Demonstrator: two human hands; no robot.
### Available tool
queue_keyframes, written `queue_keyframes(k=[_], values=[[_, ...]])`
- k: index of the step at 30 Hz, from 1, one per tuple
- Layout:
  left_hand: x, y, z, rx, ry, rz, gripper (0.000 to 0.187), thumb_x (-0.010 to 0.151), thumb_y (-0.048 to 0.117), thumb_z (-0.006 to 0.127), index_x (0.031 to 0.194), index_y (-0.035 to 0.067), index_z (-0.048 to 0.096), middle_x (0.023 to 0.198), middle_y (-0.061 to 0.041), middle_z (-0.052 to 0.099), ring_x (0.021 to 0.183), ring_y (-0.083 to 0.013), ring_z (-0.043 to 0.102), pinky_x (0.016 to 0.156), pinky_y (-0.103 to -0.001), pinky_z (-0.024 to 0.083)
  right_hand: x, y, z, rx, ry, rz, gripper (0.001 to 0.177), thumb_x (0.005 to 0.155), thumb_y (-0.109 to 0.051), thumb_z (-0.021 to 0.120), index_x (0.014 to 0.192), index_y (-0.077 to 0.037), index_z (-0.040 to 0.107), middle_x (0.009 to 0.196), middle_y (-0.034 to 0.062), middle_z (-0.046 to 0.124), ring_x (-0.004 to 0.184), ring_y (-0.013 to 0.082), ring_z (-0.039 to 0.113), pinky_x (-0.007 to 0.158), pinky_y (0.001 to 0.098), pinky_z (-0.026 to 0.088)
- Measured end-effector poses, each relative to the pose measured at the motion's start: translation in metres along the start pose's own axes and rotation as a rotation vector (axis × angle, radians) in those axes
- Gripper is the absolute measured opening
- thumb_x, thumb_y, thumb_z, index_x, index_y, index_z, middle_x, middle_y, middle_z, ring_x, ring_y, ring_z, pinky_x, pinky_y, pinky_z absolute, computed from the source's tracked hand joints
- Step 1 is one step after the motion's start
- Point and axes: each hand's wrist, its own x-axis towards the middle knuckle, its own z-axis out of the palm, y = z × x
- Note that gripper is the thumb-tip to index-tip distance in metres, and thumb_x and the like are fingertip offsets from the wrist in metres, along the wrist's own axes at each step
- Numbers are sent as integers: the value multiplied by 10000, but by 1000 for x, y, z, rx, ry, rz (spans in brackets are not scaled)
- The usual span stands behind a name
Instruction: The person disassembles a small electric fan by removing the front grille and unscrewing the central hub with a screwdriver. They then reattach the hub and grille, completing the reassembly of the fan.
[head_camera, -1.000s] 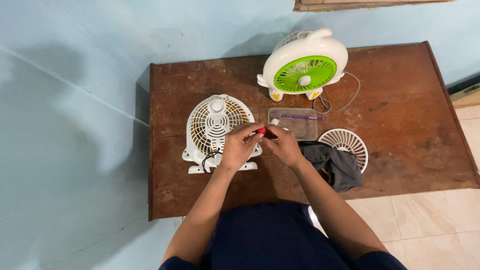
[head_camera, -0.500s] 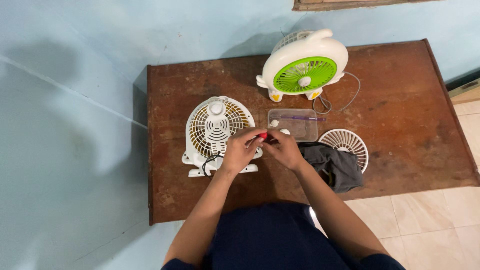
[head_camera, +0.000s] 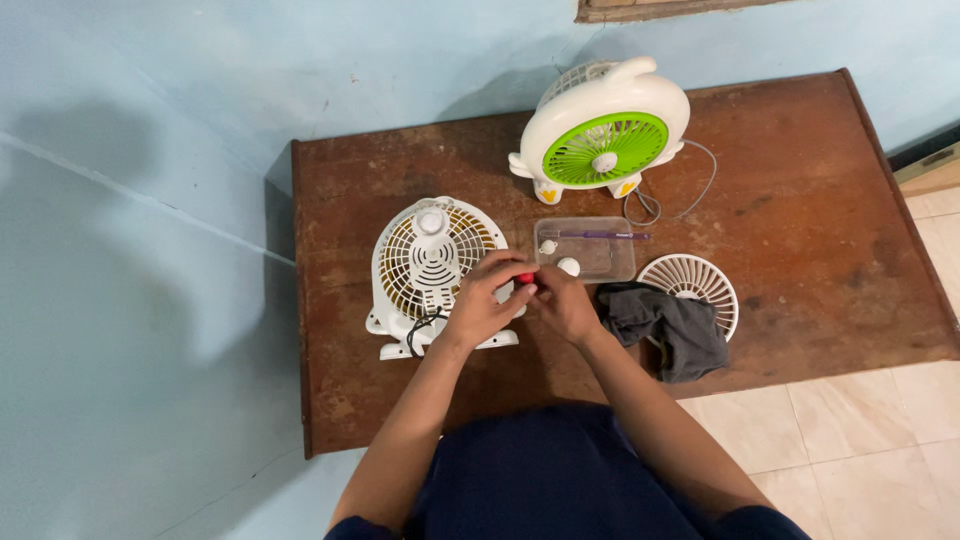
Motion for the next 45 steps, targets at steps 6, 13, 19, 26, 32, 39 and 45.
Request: queue_keyframes(k=[6,13,19,26,32,39,45], values=[[-2,-5,-1,73,-49,-28,275,880,42,788,1145,110,763,1131,-72,694,1005,-234,711,873,-332,600,1,2,-2,63,-43,-36,326,798,-81,763,1099,-17,656,981,134,702,871,279,718,747,372,584],[-1,-6,-2,126,-40,91,289,925,-1,698,1187,114,740,1222,-66,749,1113,-258,713,988,-375,575,2,5,-6,146,-55,19,291,811,-71,746,1094,-30,696,949,106,733,808,215,734,738,339,589],[-1,1,2,48,-15,35,290,882,34,767,1161,104,731,1214,-111,695,1056,-268,715,926,-380,575,3,-2,-5,37,-8,-67,355,787,-75,761,1127,-10,683,1035,137,685,866,279,688,727,356,568],[-2,-2,3,82,10,6,333,883,17,769,1199,111,724,1145,-113,680,1026,-272,711,872,-361,594,8,-8,-6,68,-51,32,361,769,-96,774,1104,-6,671,975,134,680,832,282,691,735,374,560],[-4,-8,1,109,13,40,351,914,9,707,1242,136,705,1186,-105,735,1111,-287,708,962,-394,583,6,6,-7,134,-120,63,319,811,-91,734,1122,-31,692,971,120,727,840,230,728,737,348,586],[-1,-9,-2,196,77,136,338,879,54,746,1204,145,768,1162,-133,669,1096,-317,643,974,-412,516,1,14,13,217,39,117,360,814,-89,765,1149,-23,649,990,112,691,776,213,675,702,336,563],[-3,-13,3,65,36,8,285,876,99,771,1157,146,760,1115,-96,671,1020,-270,688,869,-371,565,-1,8,21,179,116,95,308,824,-55,772,1107,-13,657,957,92,673,801,185,670,696,317,560]])
